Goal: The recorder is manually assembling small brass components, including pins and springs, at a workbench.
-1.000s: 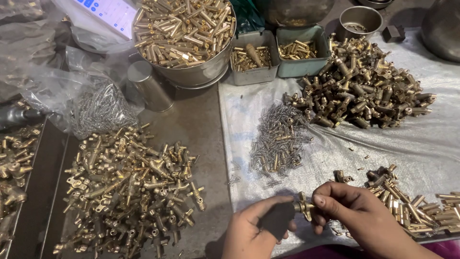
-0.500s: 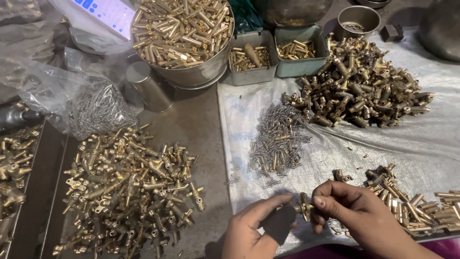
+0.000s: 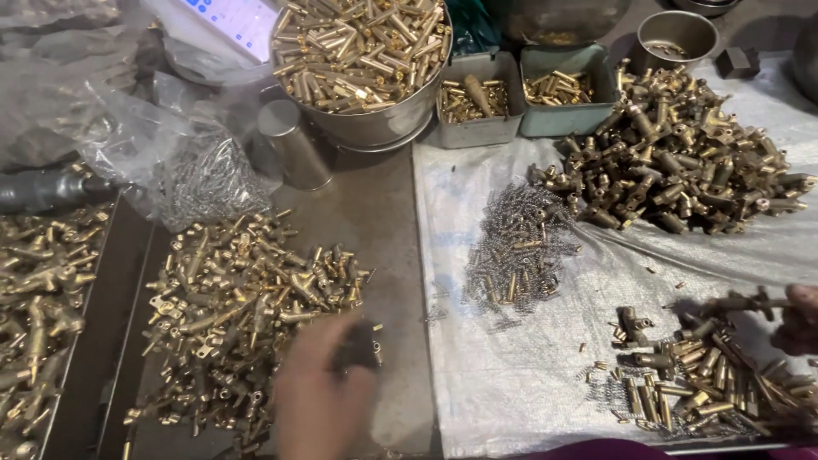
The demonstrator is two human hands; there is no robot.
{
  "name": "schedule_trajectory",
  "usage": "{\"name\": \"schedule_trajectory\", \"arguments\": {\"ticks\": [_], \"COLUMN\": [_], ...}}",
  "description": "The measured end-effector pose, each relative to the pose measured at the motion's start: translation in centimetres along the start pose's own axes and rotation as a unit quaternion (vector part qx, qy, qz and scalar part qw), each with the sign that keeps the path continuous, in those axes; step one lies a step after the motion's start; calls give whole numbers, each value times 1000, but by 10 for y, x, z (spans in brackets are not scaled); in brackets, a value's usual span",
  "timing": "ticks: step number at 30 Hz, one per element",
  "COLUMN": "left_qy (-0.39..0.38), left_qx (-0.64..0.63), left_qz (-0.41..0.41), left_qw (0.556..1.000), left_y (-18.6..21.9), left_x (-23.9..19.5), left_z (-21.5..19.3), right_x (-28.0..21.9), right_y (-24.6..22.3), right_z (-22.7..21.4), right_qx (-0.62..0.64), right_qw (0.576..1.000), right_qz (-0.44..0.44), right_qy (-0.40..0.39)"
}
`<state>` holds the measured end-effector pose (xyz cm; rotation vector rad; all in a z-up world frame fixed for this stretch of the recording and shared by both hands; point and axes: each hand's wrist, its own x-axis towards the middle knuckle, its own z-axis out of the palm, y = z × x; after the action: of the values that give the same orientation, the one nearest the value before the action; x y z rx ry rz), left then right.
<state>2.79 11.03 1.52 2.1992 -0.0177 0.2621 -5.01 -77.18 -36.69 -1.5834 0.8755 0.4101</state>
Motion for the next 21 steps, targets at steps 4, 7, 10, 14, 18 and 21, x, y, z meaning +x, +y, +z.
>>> {"name": "schedule_trajectory", "arguments": {"ticks": [4, 7, 10, 14, 18, 21], "left_qy": [49, -2, -39, -51, -60, -34], "left_qx": [165, 245, 265, 272, 267, 130], "left_qz": [89, 81, 151, 202, 171, 119], "left_qw": [981, 966, 952, 940, 946, 984], "left_y": [-13, -13, -14, -8, -3, 15], "left_x": [26, 33, 36, 43, 44, 34], "left_z": [-35, -34, -17, -4, -6, -13], "right_x": [-88, -148, -50, -41, -100, -262], "right_y": [-61, -98, -17, -18, -65, -173], "right_z": [76, 145, 64, 50, 96, 235], "right_qx": [88, -132, -106, -133, -133, -158], "right_qw": [988, 981, 968, 940, 938, 920], "right_qz": [-87, -59, -149, -228, -237, -301], "right_qy": [-92, 126, 173, 217, 218, 194]}}
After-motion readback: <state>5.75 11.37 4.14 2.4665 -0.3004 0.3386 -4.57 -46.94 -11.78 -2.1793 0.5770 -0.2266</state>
